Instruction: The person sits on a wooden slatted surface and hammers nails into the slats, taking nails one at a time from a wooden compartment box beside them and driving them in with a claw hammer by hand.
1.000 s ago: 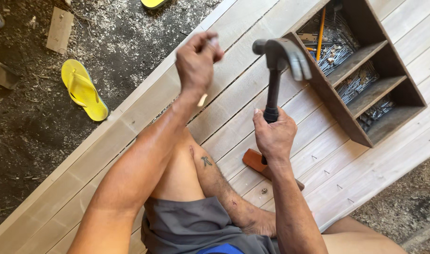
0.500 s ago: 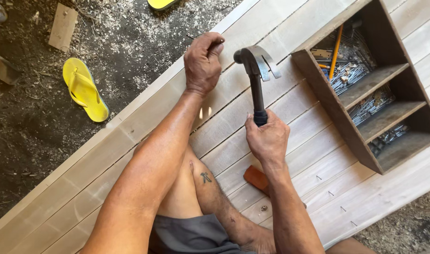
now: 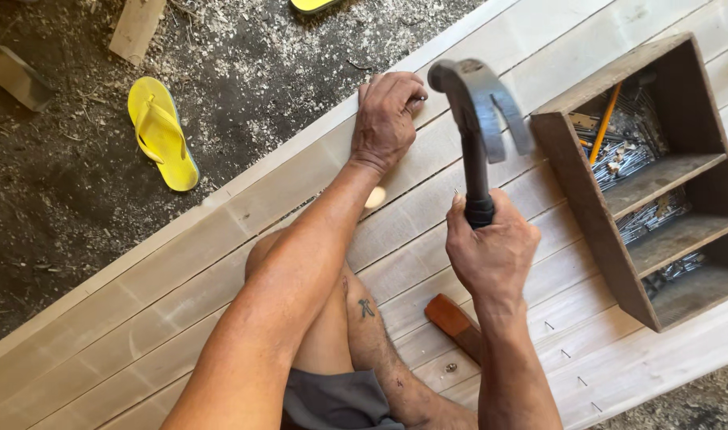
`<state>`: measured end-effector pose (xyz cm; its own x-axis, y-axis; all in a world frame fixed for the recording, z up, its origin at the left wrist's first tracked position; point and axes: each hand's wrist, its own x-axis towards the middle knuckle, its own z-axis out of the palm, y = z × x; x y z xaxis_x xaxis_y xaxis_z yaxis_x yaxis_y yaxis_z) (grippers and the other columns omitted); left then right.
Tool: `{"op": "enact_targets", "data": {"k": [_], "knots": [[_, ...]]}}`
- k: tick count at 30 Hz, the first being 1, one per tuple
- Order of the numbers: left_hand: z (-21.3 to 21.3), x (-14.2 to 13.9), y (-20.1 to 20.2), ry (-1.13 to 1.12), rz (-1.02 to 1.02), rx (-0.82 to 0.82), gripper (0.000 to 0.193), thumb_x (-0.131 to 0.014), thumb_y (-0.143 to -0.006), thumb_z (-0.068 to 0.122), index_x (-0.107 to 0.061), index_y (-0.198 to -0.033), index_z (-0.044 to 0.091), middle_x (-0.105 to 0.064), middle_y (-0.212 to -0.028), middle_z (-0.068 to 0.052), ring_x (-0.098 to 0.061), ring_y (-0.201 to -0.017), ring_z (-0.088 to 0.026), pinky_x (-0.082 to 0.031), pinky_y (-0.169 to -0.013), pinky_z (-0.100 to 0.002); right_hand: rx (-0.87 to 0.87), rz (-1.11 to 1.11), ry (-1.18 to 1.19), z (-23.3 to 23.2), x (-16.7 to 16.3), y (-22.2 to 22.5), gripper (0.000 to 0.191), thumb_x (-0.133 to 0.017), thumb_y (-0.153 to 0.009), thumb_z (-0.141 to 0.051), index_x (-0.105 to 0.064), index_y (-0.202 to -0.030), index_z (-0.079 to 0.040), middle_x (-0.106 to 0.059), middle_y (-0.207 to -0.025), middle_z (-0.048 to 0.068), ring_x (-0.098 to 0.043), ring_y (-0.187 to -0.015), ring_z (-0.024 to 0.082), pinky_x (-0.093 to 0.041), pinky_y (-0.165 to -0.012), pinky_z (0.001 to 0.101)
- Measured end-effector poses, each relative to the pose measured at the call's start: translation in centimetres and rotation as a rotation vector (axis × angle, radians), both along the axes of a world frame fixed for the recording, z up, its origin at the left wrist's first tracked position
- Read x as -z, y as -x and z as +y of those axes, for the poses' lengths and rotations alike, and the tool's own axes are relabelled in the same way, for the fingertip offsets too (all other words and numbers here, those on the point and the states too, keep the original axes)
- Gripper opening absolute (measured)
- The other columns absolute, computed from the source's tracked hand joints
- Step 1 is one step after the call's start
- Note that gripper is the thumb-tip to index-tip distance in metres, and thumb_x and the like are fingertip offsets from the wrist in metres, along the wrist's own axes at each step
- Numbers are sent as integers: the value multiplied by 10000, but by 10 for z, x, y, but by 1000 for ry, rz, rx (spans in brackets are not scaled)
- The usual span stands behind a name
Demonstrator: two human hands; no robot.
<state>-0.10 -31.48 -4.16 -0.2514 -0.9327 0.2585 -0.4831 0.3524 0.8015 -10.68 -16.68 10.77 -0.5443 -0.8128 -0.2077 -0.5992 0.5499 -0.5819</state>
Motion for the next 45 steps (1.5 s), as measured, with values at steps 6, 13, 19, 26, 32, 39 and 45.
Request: {"op": "enact_targets", "data": {"k": [6,13,19,26,32,39,45], "knots": [[-2,-1,-1,35,-32,2,161,-638,-880,10,-673,-972,137,-697,-1096,13,-627,-1059,-205,-427,-934,-372,-216,194,-64,-13,17,3,254,-785,-867,-217,-652,-791,-14,-640,-654,173,-644,-617,367,-505,-605,462],[1,1,-1,0,8,11,61,-701,-868,84,-664,-896,125,-695,-1061,10,-626,-1028,-208,-418,-915,-382,-4,79,124,6,-24,5,233,-737,-951,-254,-663,-881,-45,-645,-679,138,-669,-606,288,-528,-615,412],[-6,2,3,-19,-7,9,61,-688,-901,75,-668,-886,131,-694,-1045,7,-615,-978,-208,-416,-875,-380,-157,188,-142,-14,25,10,256,-742,-888,-256,-677,-805,-23,-664,-709,189,-643,-680,375,-510,-669,480],[23,-49,4,36,157,59,338,-690,-783,-19,-677,-1116,37,-632,-1122,-159,-588,-1086,-326,-426,-930,-427,129,-57,-221,17,-7,20,283,-767,-861,-305,-705,-795,-36,-648,-605,130,-641,-569,258,-510,-599,415],[85,-87,13,-484,384,854,327,-750,-802,-34,-708,-1117,44,-698,-996,-108,-733,-927,-250,-613,-830,-347,81,-11,-57,43,-19,45,241,-801,-852,-205,-673,-778,-15,-612,-584,43,-608,-518,148,-487,-518,341],[91,-81,25,-448,299,934,237,-711,-812,-75,-736,-1015,44,-702,-942,-93,-732,-873,-211,-621,-762,-310,372,-632,-47,63,-13,46,173,-714,-880,-103,-596,-770,-41,-529,-523,7,-468,-374,89,-352,-326,272],[92,-82,21,-425,198,961,152,-781,-824,21,-699,-951,26,-715,-894,-96,-700,-838,-229,-574,-742,-339,379,-803,-4,73,-9,49,165,-729,-894,-101,-611,-804,-29,-522,-531,0,-456,-376,82,-349,-325,264]]}}
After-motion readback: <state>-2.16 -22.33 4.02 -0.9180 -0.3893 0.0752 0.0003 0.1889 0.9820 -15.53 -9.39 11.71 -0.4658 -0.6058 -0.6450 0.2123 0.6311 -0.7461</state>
